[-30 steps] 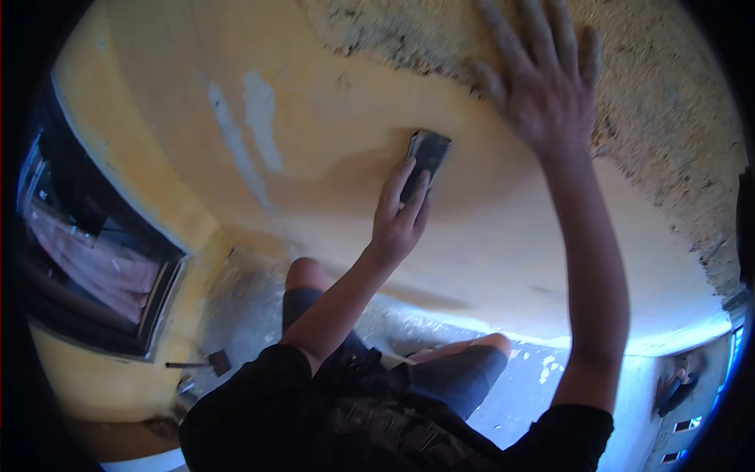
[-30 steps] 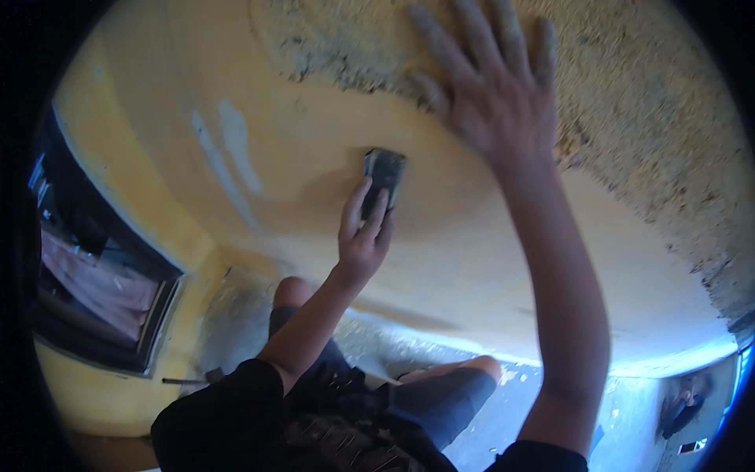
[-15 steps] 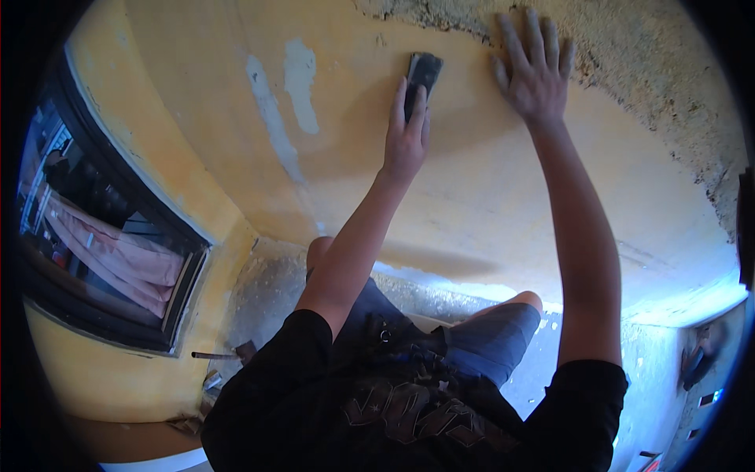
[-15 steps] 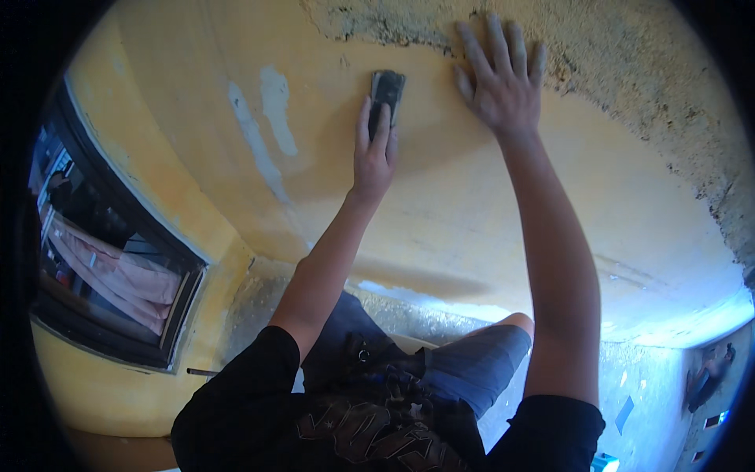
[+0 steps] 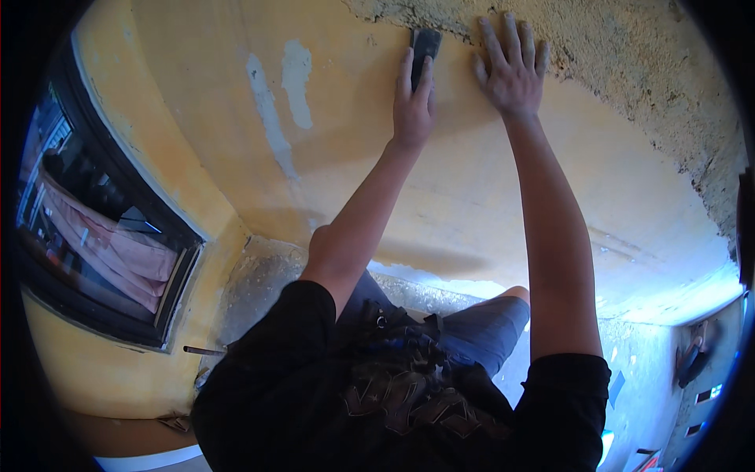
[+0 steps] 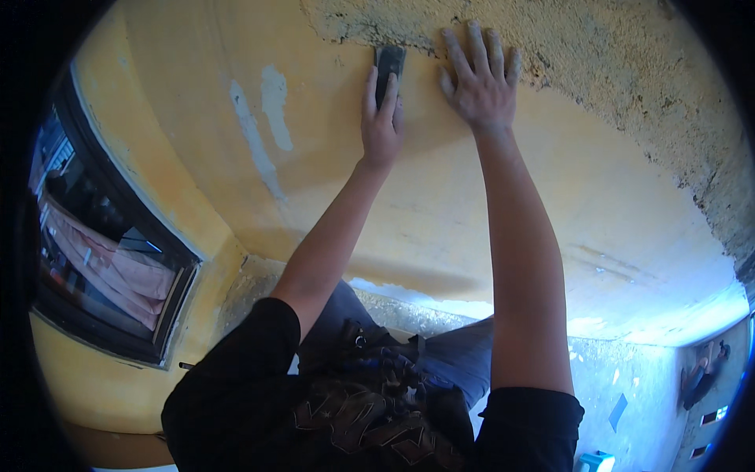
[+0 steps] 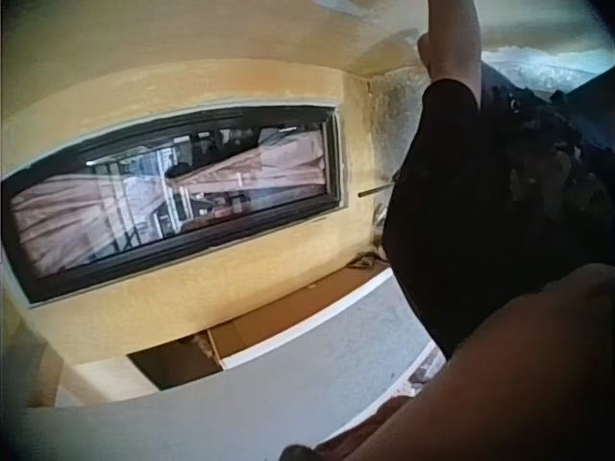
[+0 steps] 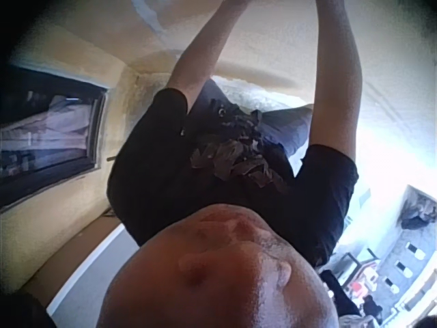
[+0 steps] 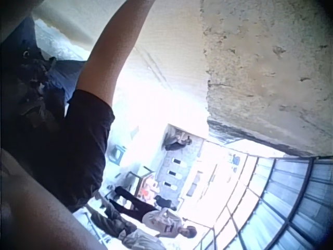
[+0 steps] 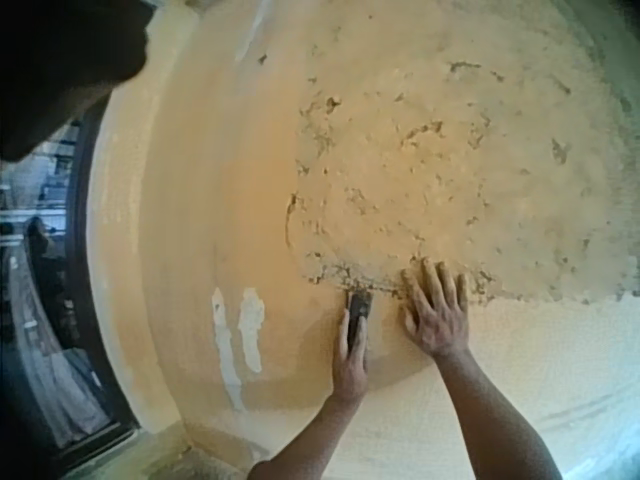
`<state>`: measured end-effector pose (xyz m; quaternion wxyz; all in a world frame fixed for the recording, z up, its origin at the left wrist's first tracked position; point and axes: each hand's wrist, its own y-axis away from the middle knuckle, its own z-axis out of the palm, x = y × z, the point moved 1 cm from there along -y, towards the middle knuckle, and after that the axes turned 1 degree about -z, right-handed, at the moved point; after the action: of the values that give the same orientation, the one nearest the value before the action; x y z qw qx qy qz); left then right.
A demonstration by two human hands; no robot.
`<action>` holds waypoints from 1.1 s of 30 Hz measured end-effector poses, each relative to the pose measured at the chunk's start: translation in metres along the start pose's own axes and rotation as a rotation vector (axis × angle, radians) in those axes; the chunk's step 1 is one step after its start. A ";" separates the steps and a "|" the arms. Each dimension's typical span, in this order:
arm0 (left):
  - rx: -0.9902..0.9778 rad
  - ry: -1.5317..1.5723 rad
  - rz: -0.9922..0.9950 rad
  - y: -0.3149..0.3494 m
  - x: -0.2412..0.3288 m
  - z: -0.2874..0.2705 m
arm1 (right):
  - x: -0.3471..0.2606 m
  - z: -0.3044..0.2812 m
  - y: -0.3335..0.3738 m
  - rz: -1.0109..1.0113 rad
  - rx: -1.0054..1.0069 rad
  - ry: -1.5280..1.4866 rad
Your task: The recorder uses a sanding block to smooth out patches on a yellow wall.
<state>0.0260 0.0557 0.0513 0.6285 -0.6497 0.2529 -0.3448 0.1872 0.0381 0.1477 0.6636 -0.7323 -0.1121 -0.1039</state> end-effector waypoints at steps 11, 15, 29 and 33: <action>0.054 -0.059 -0.030 -0.010 -0.008 -0.010 | 0.008 0.000 0.010 0.011 0.007 -0.045; 0.021 -0.079 0.017 0.027 -0.007 -0.013 | 0.001 -0.010 -0.001 0.007 -0.022 -0.051; -0.046 -0.003 -0.040 0.048 0.011 0.005 | 0.002 -0.003 0.010 0.032 -0.004 -0.075; -0.034 0.069 -0.014 0.009 0.006 0.002 | 0.002 -0.001 0.013 0.040 -0.009 -0.080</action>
<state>0.0328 0.0515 0.0429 0.6058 -0.6498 0.2757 -0.3672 0.1934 0.0360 0.1367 0.6571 -0.7411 -0.1235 -0.0616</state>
